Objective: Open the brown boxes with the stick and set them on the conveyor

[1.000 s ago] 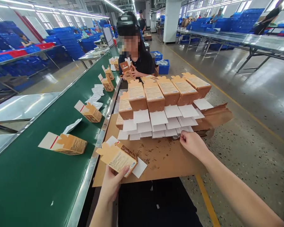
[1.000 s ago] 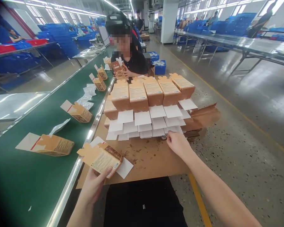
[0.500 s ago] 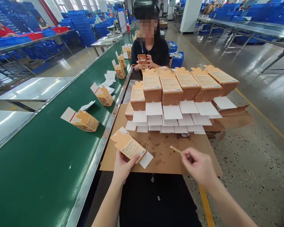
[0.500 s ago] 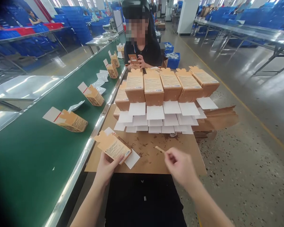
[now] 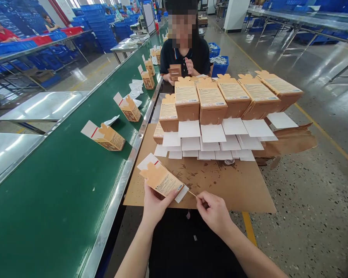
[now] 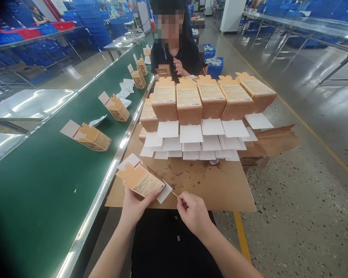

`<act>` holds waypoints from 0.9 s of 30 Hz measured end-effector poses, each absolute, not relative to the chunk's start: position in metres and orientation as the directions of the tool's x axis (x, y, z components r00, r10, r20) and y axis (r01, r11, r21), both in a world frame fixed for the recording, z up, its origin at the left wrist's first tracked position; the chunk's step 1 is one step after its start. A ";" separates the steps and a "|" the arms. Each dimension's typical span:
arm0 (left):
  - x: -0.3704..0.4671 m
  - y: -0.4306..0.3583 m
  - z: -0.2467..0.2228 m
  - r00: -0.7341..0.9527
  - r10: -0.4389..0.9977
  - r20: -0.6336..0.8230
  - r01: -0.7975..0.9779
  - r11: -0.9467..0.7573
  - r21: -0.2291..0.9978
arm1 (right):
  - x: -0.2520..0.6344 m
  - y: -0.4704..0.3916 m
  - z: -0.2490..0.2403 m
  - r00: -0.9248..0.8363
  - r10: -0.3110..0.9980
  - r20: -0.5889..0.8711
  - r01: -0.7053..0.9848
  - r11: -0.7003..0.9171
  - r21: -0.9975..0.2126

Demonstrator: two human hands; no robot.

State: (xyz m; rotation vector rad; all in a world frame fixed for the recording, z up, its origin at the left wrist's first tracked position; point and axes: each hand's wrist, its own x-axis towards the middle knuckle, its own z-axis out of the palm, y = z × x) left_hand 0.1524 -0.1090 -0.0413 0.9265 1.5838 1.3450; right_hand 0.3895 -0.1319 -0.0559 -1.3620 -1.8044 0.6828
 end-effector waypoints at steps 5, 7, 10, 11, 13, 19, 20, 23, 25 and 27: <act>0.161 -0.125 -0.056 -0.414 0.910 -0.033 0.276 0.160 0.948 | 0.409 -0.142 -0.052 -0.025 0.974 0.225 0.515 0.206 -0.832; 0.162 -0.129 -0.061 -0.431 0.902 0.012 0.332 0.146 0.932 | 0.414 -0.146 -0.050 0.004 0.977 0.215 0.505 0.184 -0.843; 0.163 -0.132 -0.067 -0.459 0.886 0.067 0.407 0.142 0.902 | 0.420 -0.152 -0.047 0.023 0.980 0.196 0.512 0.157 -0.845; 0.163 -0.133 -0.070 -0.465 0.882 0.077 0.434 0.151 0.888 | 0.421 -0.154 -0.045 0.028 0.981 0.194 0.515 0.153 -0.844; 0.163 -0.135 -0.075 -0.471 0.877 0.096 0.484 0.166 0.859 | 0.423 -0.158 -0.042 0.041 0.980 0.197 0.521 0.147 -0.841; 0.167 -0.135 -0.089 -0.450 0.883 0.136 0.526 0.139 0.839 | 0.424 -0.163 -0.031 0.057 0.983 0.173 0.530 0.117 -0.840; 0.167 -0.133 -0.089 -0.435 0.892 0.127 0.514 0.130 0.848 | 0.423 -0.162 -0.029 0.054 0.986 0.157 0.525 0.106 -0.844; 0.158 -0.124 -0.081 -0.424 0.900 0.101 0.496 0.138 0.857 | 0.423 -0.159 -0.025 0.062 0.990 0.124 0.500 0.076 -0.862; 0.138 -0.118 -0.070 -0.478 0.871 0.115 0.510 0.169 0.843 | 0.426 -0.157 -0.024 0.090 0.988 0.127 0.485 0.068 -0.872; 0.107 -0.115 -0.055 -0.538 0.834 0.120 0.515 0.212 0.830 | 0.431 -0.157 -0.025 0.113 0.984 0.136 0.476 0.067 -0.877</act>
